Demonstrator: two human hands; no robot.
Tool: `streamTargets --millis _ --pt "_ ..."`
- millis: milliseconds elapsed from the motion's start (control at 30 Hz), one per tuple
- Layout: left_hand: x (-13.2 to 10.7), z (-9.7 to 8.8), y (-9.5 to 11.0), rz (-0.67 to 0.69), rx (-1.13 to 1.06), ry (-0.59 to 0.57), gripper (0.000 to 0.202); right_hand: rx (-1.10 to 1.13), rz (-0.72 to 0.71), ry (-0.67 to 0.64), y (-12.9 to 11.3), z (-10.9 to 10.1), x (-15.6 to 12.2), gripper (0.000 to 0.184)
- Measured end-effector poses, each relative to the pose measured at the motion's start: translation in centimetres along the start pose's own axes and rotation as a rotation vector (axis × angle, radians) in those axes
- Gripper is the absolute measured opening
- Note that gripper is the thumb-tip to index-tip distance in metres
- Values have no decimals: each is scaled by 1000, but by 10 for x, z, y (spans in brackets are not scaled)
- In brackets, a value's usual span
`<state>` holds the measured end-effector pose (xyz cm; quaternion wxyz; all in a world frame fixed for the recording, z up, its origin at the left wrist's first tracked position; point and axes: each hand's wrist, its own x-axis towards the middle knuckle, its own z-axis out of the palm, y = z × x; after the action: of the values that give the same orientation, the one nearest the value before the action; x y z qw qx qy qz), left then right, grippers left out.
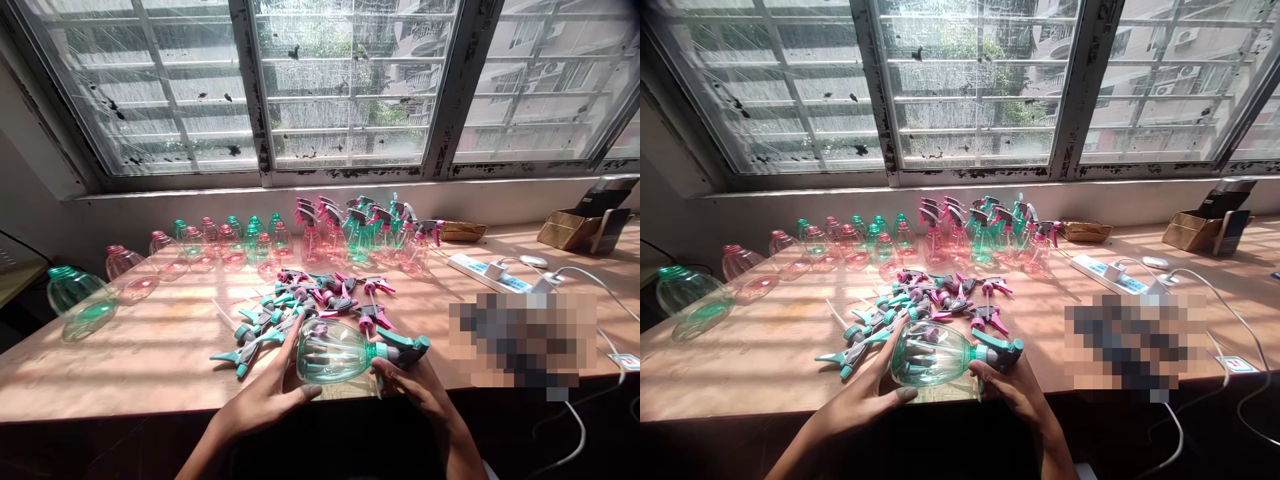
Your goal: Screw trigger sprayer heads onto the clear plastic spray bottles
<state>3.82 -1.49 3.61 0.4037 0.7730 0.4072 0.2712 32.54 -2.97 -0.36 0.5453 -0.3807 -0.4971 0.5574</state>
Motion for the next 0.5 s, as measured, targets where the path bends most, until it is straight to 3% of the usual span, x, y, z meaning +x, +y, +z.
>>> streamTargets --millis 333,500 --pt "-3 -2 -6 12 30 -23 97 5 92 -24 -2 1 2 49" --pt "1 1 -3 59 -95 -21 95 32 58 -19 -4 3 1 46"
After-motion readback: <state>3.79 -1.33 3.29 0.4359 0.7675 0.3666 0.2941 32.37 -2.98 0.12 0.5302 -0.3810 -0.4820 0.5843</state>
